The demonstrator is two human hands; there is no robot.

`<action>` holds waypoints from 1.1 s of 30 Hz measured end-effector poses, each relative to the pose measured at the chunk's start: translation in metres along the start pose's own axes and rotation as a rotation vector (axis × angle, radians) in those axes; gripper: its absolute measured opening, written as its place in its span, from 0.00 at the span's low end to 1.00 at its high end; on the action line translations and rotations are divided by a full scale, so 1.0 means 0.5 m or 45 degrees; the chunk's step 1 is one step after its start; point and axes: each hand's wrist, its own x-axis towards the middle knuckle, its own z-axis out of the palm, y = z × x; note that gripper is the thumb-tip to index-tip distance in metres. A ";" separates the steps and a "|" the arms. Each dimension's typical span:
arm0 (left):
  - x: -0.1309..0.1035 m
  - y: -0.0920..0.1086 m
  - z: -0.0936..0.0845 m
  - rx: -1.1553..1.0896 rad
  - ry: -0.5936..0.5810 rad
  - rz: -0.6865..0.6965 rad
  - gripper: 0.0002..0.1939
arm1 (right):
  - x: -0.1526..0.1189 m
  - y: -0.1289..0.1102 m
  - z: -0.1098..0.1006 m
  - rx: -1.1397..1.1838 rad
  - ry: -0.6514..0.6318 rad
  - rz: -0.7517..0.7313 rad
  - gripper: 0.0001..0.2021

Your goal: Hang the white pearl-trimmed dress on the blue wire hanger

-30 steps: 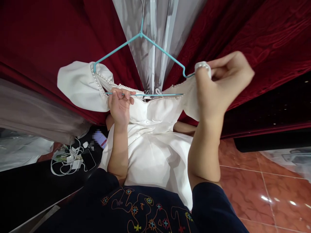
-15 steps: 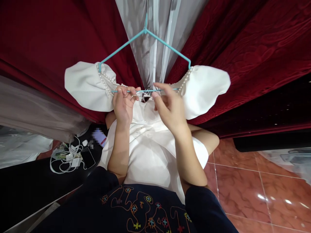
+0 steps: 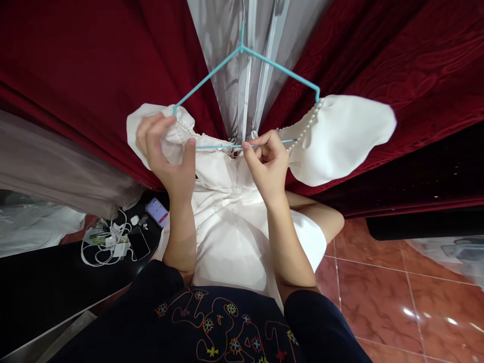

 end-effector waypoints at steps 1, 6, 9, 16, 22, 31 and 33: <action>0.012 -0.014 0.002 0.054 0.054 0.058 0.17 | 0.000 0.001 -0.002 0.004 0.002 -0.010 0.19; 0.089 -0.073 0.004 0.056 0.161 0.167 0.15 | 0.006 0.004 -0.007 -0.040 0.002 -0.027 0.20; 0.146 -0.080 -0.017 0.057 0.203 0.167 0.15 | 0.010 0.004 -0.009 -0.074 -0.007 -0.017 0.20; 0.155 -0.169 -0.121 0.072 0.340 0.061 0.08 | 0.011 0.008 -0.012 -0.073 0.009 0.002 0.20; 0.047 -0.203 -0.143 -0.015 -0.444 -0.339 0.11 | 0.009 0.012 0.007 -0.013 -0.023 -0.003 0.20; -0.012 -0.109 0.024 -0.579 -0.165 -0.449 0.22 | -0.002 -0.006 0.023 -0.083 0.019 -0.041 0.19; -0.017 -0.106 0.036 -0.641 -0.146 -0.435 0.19 | -0.003 -0.020 0.022 -0.150 0.139 -0.090 0.18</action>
